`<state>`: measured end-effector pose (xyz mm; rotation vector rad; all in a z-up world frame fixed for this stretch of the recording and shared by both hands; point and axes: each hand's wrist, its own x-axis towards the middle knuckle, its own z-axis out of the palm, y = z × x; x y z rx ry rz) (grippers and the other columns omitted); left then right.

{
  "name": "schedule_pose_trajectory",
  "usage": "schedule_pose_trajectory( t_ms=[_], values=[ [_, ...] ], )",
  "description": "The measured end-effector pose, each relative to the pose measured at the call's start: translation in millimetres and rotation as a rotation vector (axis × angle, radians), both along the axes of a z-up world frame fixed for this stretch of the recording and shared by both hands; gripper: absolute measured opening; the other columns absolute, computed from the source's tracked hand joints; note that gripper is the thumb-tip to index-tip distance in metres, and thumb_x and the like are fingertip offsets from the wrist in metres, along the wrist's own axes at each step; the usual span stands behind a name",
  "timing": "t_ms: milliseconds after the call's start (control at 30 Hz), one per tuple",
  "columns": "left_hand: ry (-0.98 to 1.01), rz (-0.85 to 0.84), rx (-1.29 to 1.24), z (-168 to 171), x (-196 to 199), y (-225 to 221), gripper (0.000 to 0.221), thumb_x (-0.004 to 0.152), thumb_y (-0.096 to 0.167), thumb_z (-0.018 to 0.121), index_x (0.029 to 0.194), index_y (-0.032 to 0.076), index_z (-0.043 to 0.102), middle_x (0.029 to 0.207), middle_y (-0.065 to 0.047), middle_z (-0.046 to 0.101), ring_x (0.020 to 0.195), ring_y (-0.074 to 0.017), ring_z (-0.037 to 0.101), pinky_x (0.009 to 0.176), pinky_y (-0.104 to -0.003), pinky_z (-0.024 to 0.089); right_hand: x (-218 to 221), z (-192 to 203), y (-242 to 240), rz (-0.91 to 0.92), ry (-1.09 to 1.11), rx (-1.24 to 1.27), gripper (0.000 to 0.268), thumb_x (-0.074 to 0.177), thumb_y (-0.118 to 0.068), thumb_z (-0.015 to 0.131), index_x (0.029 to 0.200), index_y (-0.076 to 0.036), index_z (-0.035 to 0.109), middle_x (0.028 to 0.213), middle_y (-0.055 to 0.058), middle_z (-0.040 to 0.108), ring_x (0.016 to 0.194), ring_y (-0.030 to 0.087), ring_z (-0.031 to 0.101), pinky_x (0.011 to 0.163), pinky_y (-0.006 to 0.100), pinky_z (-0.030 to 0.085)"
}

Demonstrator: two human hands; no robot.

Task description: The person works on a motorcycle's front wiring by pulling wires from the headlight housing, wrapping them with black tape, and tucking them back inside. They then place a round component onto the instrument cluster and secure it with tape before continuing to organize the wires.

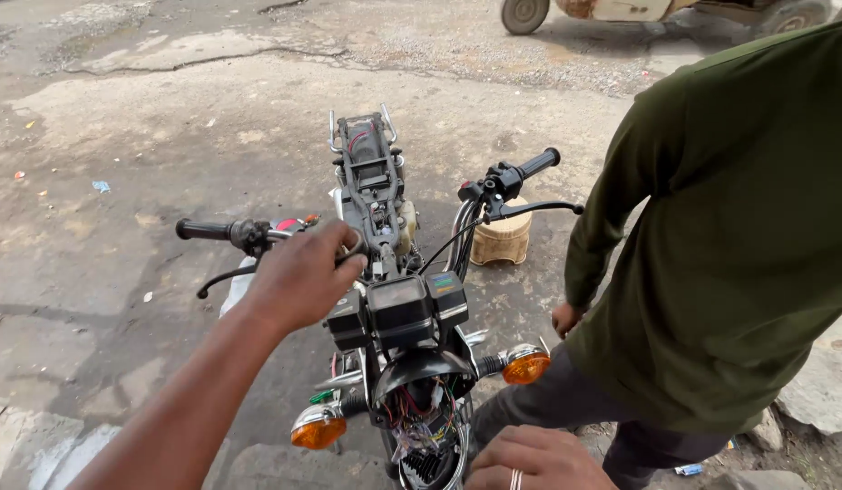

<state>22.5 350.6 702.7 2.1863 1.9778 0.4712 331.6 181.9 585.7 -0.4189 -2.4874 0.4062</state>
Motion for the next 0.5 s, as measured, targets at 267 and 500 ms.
schedule_pose_trajectory(
  t_ms=[267,500],
  values=[
    [0.206,-0.136,-0.255,-82.7,38.1,12.8,0.028,0.091,0.032,0.064,0.109,0.017,0.079,0.113,-0.012,0.075,0.109,-0.0345,0.068,0.097,-0.048,0.053,33.7,-54.2,-43.7,-0.34,0.158,-0.465,0.012,0.089,-0.019,0.08,0.091,-0.008,0.077,0.092,0.004,0.079,0.088,0.019,0.079,0.071,0.035,0.062],
    [0.293,-0.104,-0.322,-79.4,41.3,7.1,0.03,0.093,0.034,0.063,0.115,0.019,0.076,0.116,-0.012,0.073,0.111,-0.0336,0.067,0.096,-0.047,0.054,54.2,-80.0,-61.7,-0.587,0.164,-0.739,0.016,0.088,-0.019,0.076,0.093,-0.004,0.077,0.092,0.008,0.081,0.09,0.021,0.076,0.075,0.037,0.058]
  ],
)
